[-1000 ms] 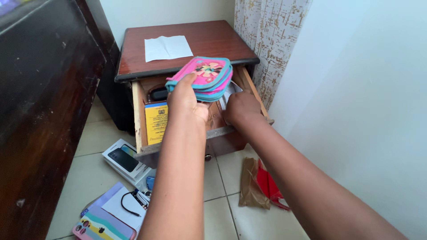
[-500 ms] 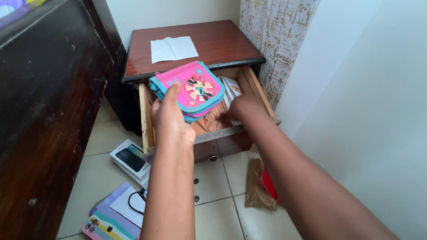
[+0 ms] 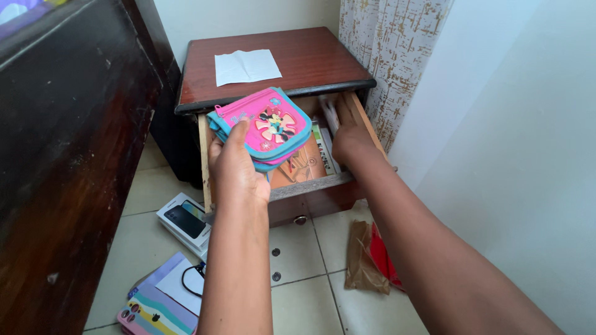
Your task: The person opens a wooden drawer and removes items one by one, including a phone box, phone cases, pens, coins, a mouse, a paper bag, a red packet, notebooks, and a mouse. The items are placed on the floor beside the drawer.
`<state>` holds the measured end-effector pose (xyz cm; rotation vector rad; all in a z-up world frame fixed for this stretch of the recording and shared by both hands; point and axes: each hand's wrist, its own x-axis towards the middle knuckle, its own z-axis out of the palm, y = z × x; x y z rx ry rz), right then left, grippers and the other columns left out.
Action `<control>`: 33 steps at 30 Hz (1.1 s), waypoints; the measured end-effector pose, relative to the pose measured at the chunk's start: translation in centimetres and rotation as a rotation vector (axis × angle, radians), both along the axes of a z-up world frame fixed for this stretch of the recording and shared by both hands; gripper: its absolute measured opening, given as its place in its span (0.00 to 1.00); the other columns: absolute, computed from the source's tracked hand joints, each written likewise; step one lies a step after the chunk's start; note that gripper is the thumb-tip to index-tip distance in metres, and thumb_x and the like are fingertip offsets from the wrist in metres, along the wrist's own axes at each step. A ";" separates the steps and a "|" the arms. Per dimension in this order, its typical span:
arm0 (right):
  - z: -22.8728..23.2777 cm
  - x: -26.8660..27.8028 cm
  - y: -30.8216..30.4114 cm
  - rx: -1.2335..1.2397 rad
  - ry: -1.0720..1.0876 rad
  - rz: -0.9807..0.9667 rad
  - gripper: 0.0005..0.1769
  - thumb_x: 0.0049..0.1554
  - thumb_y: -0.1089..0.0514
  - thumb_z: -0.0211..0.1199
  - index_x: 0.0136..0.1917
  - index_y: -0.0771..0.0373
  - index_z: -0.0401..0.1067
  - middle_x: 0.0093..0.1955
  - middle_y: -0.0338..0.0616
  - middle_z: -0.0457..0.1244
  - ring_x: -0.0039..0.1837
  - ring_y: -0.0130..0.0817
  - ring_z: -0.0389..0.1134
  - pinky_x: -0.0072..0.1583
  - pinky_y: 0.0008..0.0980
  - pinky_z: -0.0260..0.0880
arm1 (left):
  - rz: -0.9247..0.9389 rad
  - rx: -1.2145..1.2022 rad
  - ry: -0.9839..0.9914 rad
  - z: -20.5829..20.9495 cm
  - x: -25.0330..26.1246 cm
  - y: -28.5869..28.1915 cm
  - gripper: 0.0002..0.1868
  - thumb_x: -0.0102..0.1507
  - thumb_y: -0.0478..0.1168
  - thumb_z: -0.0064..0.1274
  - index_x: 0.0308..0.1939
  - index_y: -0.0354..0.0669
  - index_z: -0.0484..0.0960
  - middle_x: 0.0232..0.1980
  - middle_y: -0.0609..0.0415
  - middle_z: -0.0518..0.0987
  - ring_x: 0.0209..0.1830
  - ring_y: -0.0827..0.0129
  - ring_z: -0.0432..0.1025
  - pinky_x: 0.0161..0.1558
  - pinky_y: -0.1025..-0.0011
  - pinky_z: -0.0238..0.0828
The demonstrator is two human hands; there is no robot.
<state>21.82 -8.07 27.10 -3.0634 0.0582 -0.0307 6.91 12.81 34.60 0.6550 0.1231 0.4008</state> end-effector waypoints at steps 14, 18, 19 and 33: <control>18.3 -8.9 -3.5 0.128 0.242 0.132 0.21 0.53 0.52 0.64 0.59 0.61 0.78 0.52 0.50 0.74 0.52 0.44 0.74 0.57 0.44 0.72 | 0.001 0.184 0.313 0.6 -0.4 0.9 0.26 0.62 0.40 0.56 0.62 0.61 0.67 0.58 0.54 0.80 0.50 0.53 0.79 0.43 0.35 0.70; 23.3 -12.8 -3.4 0.310 0.199 0.234 0.21 0.53 0.51 0.63 0.59 0.55 0.77 0.50 0.45 0.73 0.50 0.38 0.72 0.56 0.42 0.71 | -0.017 0.154 0.258 0.2 -0.7 -0.1 0.24 0.63 0.42 0.55 0.61 0.60 0.66 0.58 0.52 0.79 0.51 0.52 0.78 0.44 0.35 0.74; 23.8 -13.7 -3.3 0.388 0.129 0.281 0.21 0.53 0.49 0.63 0.59 0.53 0.77 0.51 0.41 0.73 0.50 0.34 0.72 0.56 0.39 0.70 | -0.024 0.150 0.280 0.0 -0.7 -0.4 0.23 0.63 0.43 0.54 0.61 0.61 0.66 0.58 0.52 0.78 0.52 0.52 0.78 0.44 0.35 0.72; 19.3 -12.8 1.7 0.522 0.114 0.361 0.31 0.54 0.56 0.64 0.72 0.51 0.67 0.61 0.41 0.71 0.60 0.34 0.72 0.62 0.37 0.71 | -0.437 0.123 0.024 0.2 -0.7 -2.6 0.40 0.58 0.67 0.50 0.69 0.52 0.69 0.63 0.47 0.80 0.60 0.52 0.76 0.48 0.41 0.75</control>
